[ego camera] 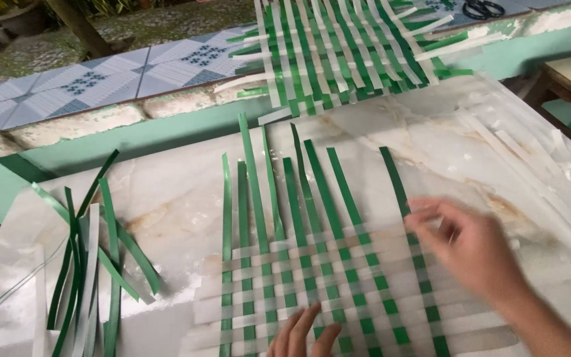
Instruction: Weaving green and white plastic strips together on a table to create a mat or bag component.
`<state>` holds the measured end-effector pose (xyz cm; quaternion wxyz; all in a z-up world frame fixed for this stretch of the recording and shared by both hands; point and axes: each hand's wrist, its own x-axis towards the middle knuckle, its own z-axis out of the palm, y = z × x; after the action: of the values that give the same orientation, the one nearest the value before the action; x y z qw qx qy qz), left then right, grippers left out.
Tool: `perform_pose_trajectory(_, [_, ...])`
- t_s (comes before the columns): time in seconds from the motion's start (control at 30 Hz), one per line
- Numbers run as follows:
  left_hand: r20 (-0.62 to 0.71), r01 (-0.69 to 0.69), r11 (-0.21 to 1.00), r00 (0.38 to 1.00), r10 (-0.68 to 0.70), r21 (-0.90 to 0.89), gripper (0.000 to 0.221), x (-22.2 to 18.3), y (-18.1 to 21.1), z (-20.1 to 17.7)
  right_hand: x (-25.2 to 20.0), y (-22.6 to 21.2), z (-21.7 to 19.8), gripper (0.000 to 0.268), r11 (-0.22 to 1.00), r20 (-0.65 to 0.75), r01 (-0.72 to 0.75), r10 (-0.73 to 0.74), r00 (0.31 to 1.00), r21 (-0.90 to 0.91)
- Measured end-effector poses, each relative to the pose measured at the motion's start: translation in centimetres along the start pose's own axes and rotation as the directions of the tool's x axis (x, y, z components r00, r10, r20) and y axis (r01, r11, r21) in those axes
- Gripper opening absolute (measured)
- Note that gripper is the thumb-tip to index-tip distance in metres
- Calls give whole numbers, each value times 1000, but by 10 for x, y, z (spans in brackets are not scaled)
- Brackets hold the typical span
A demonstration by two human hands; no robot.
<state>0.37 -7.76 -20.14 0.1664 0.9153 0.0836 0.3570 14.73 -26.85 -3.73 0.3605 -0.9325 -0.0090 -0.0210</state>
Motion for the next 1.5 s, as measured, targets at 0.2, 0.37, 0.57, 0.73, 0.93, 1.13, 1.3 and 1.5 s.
perform_pose_trajectory(0.2, [32, -73, 990, 997, 69, 120, 73, 17, 47, -3, 76, 1, -8, 44, 939, 229, -279, 322, 919, -199])
perform_pose_trajectory(0.37, [150, -127, 986, 982, 111, 106, 73, 19, 44, -11, 105, 3, 11, 23, 933, 406, -340, 357, 841, -116])
perform_pose_trajectory(0.57, [174, -95, 993, 981, 82, 69, 69, 24, 45, -17, 119, 12, 42, 13, 919, 529, -382, 278, 802, 95])
perform_pose_trajectory(0.73, [173, -63, 997, 983, 54, 43, 68, 26, 48, -21, 114, 7, 53, 11, 876, 541, -438, 272, 796, 203])
perform_pose_trajectory(0.93, [182, -87, 993, 981, 71, 78, 71, 25, 48, -21, 102, -7, 52, 10, 888, 537, -432, 290, 792, 157])
perform_pose_trajectory(1.13, [174, -83, 994, 982, 70, 68, 69, 25, 48, -21, 99, -9, 51, 11, 903, 516, -400, 271, 812, 156])
perform_pose_trajectory(1.3, [218, -62, 996, 975, 47, 60, 70, 25, 48, -23, 89, -21, 45, 14, 935, 478, -347, 274, 835, 69])
perform_pose_trajectory(1.5, [176, -94, 991, 981, 76, 99, 71, 21, 44, -15, 85, -24, 45, 19, 975, 419, -222, 210, 883, -20])
